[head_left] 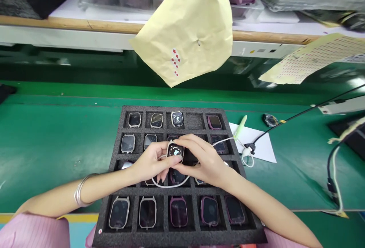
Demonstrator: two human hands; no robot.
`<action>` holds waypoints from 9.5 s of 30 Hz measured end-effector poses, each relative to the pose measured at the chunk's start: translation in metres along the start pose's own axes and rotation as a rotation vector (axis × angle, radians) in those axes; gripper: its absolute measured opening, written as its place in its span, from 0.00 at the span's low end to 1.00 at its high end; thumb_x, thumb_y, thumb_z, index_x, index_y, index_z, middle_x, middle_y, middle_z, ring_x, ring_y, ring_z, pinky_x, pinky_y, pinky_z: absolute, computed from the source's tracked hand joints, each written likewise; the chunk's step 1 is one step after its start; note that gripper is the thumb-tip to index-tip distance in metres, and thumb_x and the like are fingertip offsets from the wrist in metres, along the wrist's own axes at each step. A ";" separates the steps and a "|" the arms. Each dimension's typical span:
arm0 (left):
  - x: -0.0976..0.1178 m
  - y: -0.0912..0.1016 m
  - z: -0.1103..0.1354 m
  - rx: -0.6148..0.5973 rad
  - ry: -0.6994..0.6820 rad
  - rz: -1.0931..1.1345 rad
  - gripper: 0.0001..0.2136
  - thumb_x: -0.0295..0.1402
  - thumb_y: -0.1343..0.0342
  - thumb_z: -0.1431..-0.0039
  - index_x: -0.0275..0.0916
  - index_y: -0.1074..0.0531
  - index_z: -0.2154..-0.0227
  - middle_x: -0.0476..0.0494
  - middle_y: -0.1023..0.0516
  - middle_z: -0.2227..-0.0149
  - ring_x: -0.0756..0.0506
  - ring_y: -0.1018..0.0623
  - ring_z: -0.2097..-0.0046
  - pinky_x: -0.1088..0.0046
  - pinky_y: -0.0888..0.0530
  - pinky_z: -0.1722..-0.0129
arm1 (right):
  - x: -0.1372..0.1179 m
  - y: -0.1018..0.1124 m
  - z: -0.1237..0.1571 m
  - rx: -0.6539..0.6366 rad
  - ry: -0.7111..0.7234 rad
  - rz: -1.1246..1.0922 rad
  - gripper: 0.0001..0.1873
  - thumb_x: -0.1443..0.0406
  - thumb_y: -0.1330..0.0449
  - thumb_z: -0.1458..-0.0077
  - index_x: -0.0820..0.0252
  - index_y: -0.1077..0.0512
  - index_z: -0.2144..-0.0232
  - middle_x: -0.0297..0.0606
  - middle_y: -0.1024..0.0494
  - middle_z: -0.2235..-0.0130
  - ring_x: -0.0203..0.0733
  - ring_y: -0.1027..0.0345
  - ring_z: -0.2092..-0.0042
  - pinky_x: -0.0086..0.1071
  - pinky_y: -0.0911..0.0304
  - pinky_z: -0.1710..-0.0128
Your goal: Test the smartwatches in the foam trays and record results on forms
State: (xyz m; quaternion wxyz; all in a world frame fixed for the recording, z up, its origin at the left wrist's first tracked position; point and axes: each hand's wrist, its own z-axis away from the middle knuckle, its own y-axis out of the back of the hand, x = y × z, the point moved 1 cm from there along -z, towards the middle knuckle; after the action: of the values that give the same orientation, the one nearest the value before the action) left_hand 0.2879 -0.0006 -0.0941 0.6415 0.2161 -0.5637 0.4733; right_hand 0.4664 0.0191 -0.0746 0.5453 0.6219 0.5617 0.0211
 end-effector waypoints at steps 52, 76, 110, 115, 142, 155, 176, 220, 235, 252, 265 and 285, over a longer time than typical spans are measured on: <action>-0.005 0.004 -0.006 -0.066 0.010 0.015 0.16 0.44 0.45 0.40 0.36 0.34 0.59 0.44 0.26 0.66 0.51 0.26 0.72 0.78 0.29 0.79 | 0.082 0.054 -0.016 -0.038 -0.204 0.269 0.17 0.61 0.37 0.45 0.61 0.28 0.54 0.46 0.27 0.56 0.52 0.34 0.53 0.46 0.37 0.52; -0.005 0.004 -0.011 -0.176 0.250 0.523 0.20 0.41 0.48 0.38 0.28 0.26 0.54 0.29 0.23 0.50 0.38 0.24 0.48 0.61 0.32 0.43 | 0.100 0.104 -0.007 -0.457 -0.264 0.609 0.16 0.58 0.33 0.52 0.61 0.22 0.63 0.48 0.31 0.56 0.57 0.33 0.54 0.47 0.32 0.59; -0.007 -0.001 -0.006 -0.061 0.049 0.194 0.14 0.38 0.36 0.48 0.34 0.26 0.63 0.41 0.20 0.61 0.45 0.21 0.59 0.66 0.27 0.55 | -0.005 0.016 -0.006 -0.324 0.038 0.147 0.22 0.65 0.39 0.44 0.65 0.34 0.47 0.51 0.27 0.52 0.51 0.29 0.53 0.44 0.28 0.57; -0.006 -0.001 -0.005 -0.083 0.043 0.162 0.14 0.38 0.37 0.47 0.33 0.26 0.61 0.39 0.20 0.62 0.44 0.21 0.60 0.66 0.27 0.56 | 0.002 0.004 0.005 -0.179 0.005 0.019 0.22 0.63 0.40 0.42 0.62 0.36 0.46 0.48 0.28 0.54 0.47 0.29 0.55 0.41 0.28 0.58; -0.009 -0.001 -0.001 -0.088 0.042 -0.003 0.11 0.35 0.39 0.45 0.33 0.26 0.63 0.45 0.23 0.66 0.51 0.28 0.68 0.75 0.31 0.68 | 0.000 -0.002 0.018 -0.177 -0.008 0.009 0.32 0.59 0.36 0.44 0.66 0.39 0.43 0.50 0.29 0.51 0.50 0.31 0.52 0.43 0.29 0.54; -0.008 -0.003 0.000 -0.091 0.061 -0.011 0.11 0.34 0.39 0.44 0.34 0.28 0.62 0.44 0.22 0.65 0.47 0.24 0.63 0.72 0.29 0.62 | -0.004 -0.006 0.021 -0.075 -0.029 0.092 0.24 0.59 0.40 0.42 0.65 0.36 0.47 0.48 0.28 0.57 0.47 0.31 0.58 0.41 0.28 0.60; -0.015 -0.010 0.005 -0.249 0.200 0.197 0.16 0.38 0.40 0.42 0.35 0.29 0.54 0.37 0.22 0.55 0.44 0.23 0.53 0.60 0.29 0.47 | 0.065 0.098 0.040 -0.188 -0.293 0.340 0.21 0.60 0.48 0.35 0.57 0.39 0.42 0.47 0.34 0.47 0.51 0.37 0.46 0.48 0.37 0.47; -0.011 -0.012 0.004 -0.144 0.122 0.255 0.20 0.45 0.38 0.47 0.36 0.28 0.58 0.40 0.23 0.56 0.42 0.25 0.52 0.61 0.31 0.49 | -0.026 0.012 0.018 -0.215 -0.092 0.306 0.18 0.66 0.38 0.43 0.67 0.33 0.51 0.53 0.25 0.53 0.54 0.29 0.53 0.49 0.30 0.56; -0.009 -0.006 0.002 -0.109 0.111 0.117 0.16 0.40 0.35 0.50 0.33 0.26 0.63 0.42 0.20 0.66 0.46 0.22 0.64 0.69 0.28 0.61 | -0.008 0.001 0.021 -0.121 -0.117 -0.020 0.22 0.59 0.35 0.45 0.59 0.34 0.50 0.44 0.27 0.56 0.47 0.30 0.54 0.42 0.30 0.57; 0.006 0.012 -0.016 -0.040 -0.010 0.108 0.15 0.36 0.36 0.48 0.33 0.26 0.60 0.39 0.18 0.62 0.43 0.20 0.59 0.67 0.27 0.55 | 0.010 0.000 0.000 -0.138 -0.130 -0.015 0.23 0.60 0.39 0.40 0.60 0.38 0.45 0.46 0.27 0.54 0.46 0.30 0.56 0.41 0.30 0.57; 0.003 0.006 -0.002 -0.026 0.029 0.044 0.15 0.35 0.37 0.47 0.34 0.26 0.58 0.41 0.19 0.61 0.44 0.21 0.59 0.70 0.26 0.57 | -0.001 -0.003 0.005 -0.134 -0.075 0.019 0.24 0.60 0.37 0.43 0.61 0.36 0.47 0.44 0.26 0.56 0.46 0.31 0.56 0.41 0.30 0.56; -0.001 -0.010 0.013 -0.204 0.245 0.288 0.17 0.39 0.40 0.42 0.34 0.26 0.54 0.37 0.21 0.54 0.40 0.24 0.49 0.57 0.31 0.42 | 0.045 0.086 0.065 -0.057 -0.350 0.204 0.20 0.61 0.38 0.43 0.59 0.32 0.48 0.44 0.31 0.55 0.49 0.34 0.53 0.45 0.34 0.52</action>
State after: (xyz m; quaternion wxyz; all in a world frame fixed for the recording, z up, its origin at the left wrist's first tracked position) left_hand 0.2900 -0.0157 -0.0889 0.6495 0.0081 -0.5518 0.5231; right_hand 0.5830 0.0280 -0.0666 0.6468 0.6541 0.3917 -0.0162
